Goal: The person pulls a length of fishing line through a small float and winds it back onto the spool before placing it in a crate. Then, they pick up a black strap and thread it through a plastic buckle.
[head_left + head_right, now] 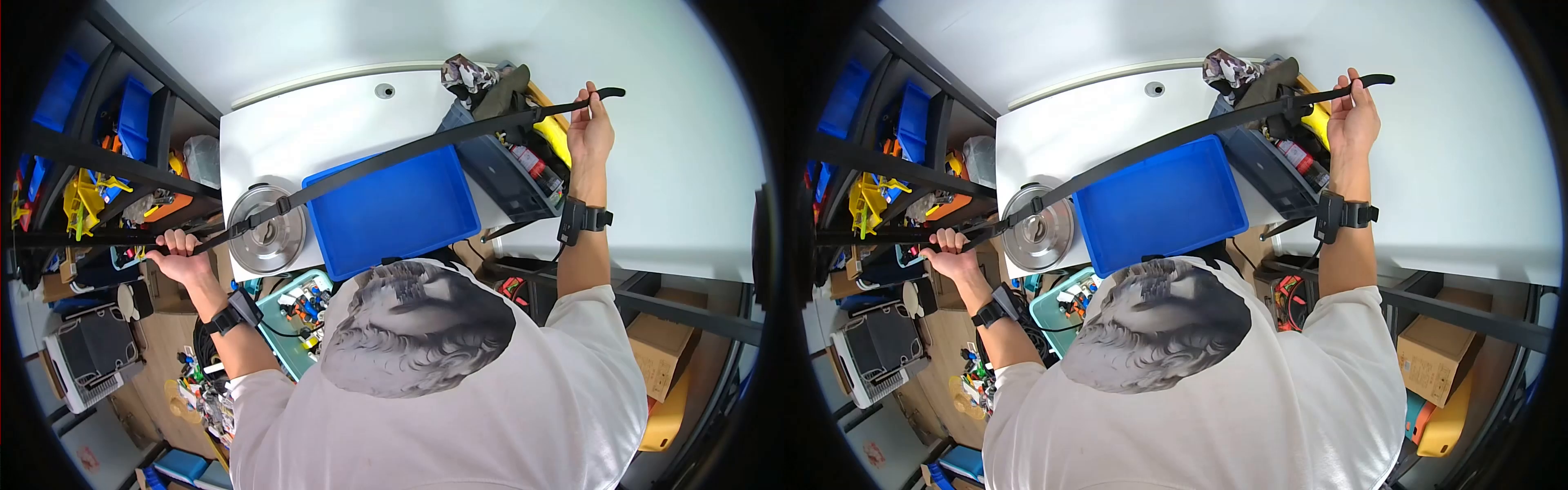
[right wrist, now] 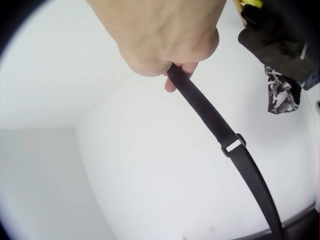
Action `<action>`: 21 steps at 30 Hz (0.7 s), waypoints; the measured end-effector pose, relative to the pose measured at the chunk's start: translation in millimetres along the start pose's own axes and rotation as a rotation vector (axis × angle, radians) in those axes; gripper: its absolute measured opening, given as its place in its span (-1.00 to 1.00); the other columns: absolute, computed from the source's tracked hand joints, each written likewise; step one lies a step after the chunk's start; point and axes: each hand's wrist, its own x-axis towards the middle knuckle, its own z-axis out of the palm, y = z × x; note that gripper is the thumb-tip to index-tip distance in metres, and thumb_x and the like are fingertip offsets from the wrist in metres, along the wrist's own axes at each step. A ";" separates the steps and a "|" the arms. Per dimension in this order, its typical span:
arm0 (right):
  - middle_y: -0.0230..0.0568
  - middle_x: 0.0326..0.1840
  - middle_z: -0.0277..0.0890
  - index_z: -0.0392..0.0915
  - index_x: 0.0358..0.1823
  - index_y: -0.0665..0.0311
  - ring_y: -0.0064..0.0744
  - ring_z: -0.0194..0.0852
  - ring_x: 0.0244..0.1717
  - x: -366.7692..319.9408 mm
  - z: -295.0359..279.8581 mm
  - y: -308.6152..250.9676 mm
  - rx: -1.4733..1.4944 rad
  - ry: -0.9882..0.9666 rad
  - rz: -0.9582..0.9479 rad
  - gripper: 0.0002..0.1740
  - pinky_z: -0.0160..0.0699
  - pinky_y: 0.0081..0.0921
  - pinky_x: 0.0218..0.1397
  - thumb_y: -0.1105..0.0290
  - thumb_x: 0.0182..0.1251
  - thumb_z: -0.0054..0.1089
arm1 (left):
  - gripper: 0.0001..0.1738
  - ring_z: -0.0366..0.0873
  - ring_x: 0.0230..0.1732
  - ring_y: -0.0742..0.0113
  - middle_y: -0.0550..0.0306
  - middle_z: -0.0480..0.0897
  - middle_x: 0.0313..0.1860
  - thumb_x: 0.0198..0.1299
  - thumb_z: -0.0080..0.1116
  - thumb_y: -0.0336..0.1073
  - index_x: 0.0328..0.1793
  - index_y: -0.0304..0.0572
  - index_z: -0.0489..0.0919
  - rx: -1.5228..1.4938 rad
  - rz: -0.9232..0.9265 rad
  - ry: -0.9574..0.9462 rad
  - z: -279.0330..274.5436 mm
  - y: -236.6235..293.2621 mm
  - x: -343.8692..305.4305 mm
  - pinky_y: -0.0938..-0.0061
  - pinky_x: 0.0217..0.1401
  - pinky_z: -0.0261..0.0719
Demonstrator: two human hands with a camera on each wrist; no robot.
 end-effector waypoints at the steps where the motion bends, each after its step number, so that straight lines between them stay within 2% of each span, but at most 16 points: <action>1: -0.01 0.16 0.58 0.43 0.16 0.50 -0.33 0.64 0.02 1.2 -1.0 1.7 0.021 0.007 0.005 -0.74 0.72 -0.47 0.10 0.49 0.59 -0.03 | -0.37 -0.12 -0.60 0.48 0.35 0.04 -0.56 0.54 -0.36 0.31 -0.27 -0.07 0.38 0.001 0.002 0.005 4.5 -0.6 -4.1 0.54 -0.62 -0.12; 3: 0.01 0.14 0.59 0.43 0.13 0.48 -0.32 0.64 0.01 5.9 -4.7 1.2 0.036 0.010 0.027 -0.75 0.71 -0.44 0.09 0.47 0.57 -0.01 | -0.41 -0.11 -0.61 0.47 0.34 0.05 -0.57 0.53 -0.39 0.26 -0.27 -0.06 0.36 -0.054 -0.036 -0.112 11.3 -2.2 -8.4 0.54 -0.61 -0.13; 5: 0.03 0.12 0.60 0.44 0.10 0.46 -0.30 0.65 0.00 6.3 -4.6 2.8 0.052 0.013 0.052 -0.76 0.70 -0.40 0.09 0.45 0.55 0.00 | -0.55 -0.08 -0.61 0.50 0.34 0.07 -0.58 0.42 -0.26 0.14 -0.28 -0.05 0.37 -0.110 -0.091 -0.248 18.8 -3.6 -12.7 0.53 -0.60 -0.11; 7: 0.07 0.07 0.61 0.45 -0.04 0.40 -0.23 0.66 -0.02 -14.5 11.7 -5.2 0.048 -0.084 0.046 -0.82 0.71 -0.32 0.05 0.43 0.50 -0.01 | -0.57 -0.02 -0.60 0.53 0.35 0.14 -0.55 0.43 -0.21 0.12 -0.24 -0.06 0.43 -0.032 -0.107 -0.341 43.2 -15.3 -26.8 0.55 -0.58 -0.08; 8: 0.03 -0.07 0.60 0.45 -0.19 0.37 -0.28 0.62 -0.18 -35.2 30.3 -8.9 0.035 -0.095 -0.006 -0.89 0.66 -0.36 -0.14 0.48 0.43 -0.02 | -0.62 -0.01 -0.58 0.53 0.36 0.17 -0.53 0.43 -0.18 0.06 -0.22 -0.06 0.44 -0.012 -0.137 -0.343 61.6 -22.2 -40.8 0.56 -0.56 -0.07; 9: 0.03 -0.07 0.60 0.45 -0.19 0.37 -0.28 0.62 -0.18 -40.7 31.6 -4.5 0.040 -0.096 -0.001 -0.89 0.66 -0.36 -0.14 0.48 0.43 -0.02 | -0.67 0.01 -0.57 0.54 0.36 0.20 -0.51 0.44 -0.15 -0.01 -0.20 -0.06 0.46 0.006 -0.170 -0.347 78.2 -30.5 -54.0 0.56 -0.55 -0.07; 11: -0.04 -0.20 0.55 0.41 -0.36 0.33 -0.39 0.49 -0.35 -47.6 27.4 -1.0 0.103 -0.509 0.031 -0.90 0.50 -0.43 -0.33 0.53 0.37 0.00 | -0.61 0.06 -0.56 0.58 0.39 0.22 -0.50 0.55 -0.22 0.01 -0.07 -0.10 0.51 0.073 -0.246 -0.377 99.3 -47.8 -72.5 0.60 -0.53 -0.02; 12: -0.09 -0.28 0.49 0.40 -0.40 0.30 -0.47 0.33 -0.50 -69.0 48.5 -1.1 0.033 -0.422 -0.018 -0.90 0.30 -0.53 -0.47 0.56 0.32 0.02 | -0.61 0.06 -0.57 0.59 0.40 0.22 -0.50 0.56 -0.20 0.00 -0.04 -0.12 0.52 0.119 -0.242 -0.406 109.1 -55.0 -80.9 0.61 -0.53 -0.01; 13: -0.12 -0.30 0.51 0.43 -0.34 0.28 -0.53 0.31 -0.55 -73.3 48.2 2.5 0.058 -0.551 -0.009 -0.91 0.25 -0.60 -0.54 0.56 0.38 0.06 | -0.61 0.06 -0.57 0.60 0.40 0.22 -0.50 0.58 -0.19 -0.01 -0.01 -0.13 0.53 0.166 -0.238 -0.433 118.0 -60.5 -88.3 0.63 -0.52 0.00; 14: -0.16 -0.29 0.52 0.44 -0.31 0.28 -0.57 0.32 -0.55 -79.3 51.6 3.8 0.013 -0.588 0.013 -0.91 0.24 -0.62 -0.56 0.55 0.42 0.09 | -0.64 0.05 -0.57 0.62 0.41 0.22 -0.51 0.58 -0.14 -0.04 0.02 -0.16 0.54 0.188 -0.221 -0.503 127.0 -64.1 -95.7 0.64 -0.52 0.00; 15: -0.21 -0.28 0.53 0.44 -0.28 0.28 -0.61 0.33 -0.55 -86.4 55.5 5.9 -0.030 -0.624 0.037 -0.90 0.24 -0.64 -0.58 0.53 0.47 0.12 | -0.64 0.02 -0.59 0.63 0.42 0.21 -0.52 0.59 -0.12 -0.04 -0.01 -0.16 0.54 0.239 -0.200 -0.492 135.1 -67.2 -101.1 0.64 -0.55 -0.03; 19: -0.26 -0.30 0.56 0.50 -0.14 0.32 -0.63 0.41 -0.49 -113.5 73.2 7.1 -0.108 -0.548 0.008 -0.92 0.37 -0.63 -0.51 0.45 0.53 0.16 | -0.63 -0.03 -0.60 0.63 0.42 0.17 -0.53 0.61 -0.17 -0.03 -0.07 -0.14 0.50 0.298 -0.204 -0.526 151.3 -66.5 -115.2 0.61 -0.59 -0.10; 21: -0.25 -0.29 0.57 0.54 0.03 0.37 -0.56 0.51 -0.43 -122.2 80.2 6.6 -0.065 -0.579 0.063 -0.81 0.48 -0.60 -0.43 0.40 0.56 0.13 | -0.65 -0.04 -0.59 0.62 0.42 0.14 -0.53 0.62 -0.19 -0.03 -0.11 -0.09 0.45 0.229 -0.291 -0.613 162.8 -67.5 -121.6 0.61 -0.59 -0.11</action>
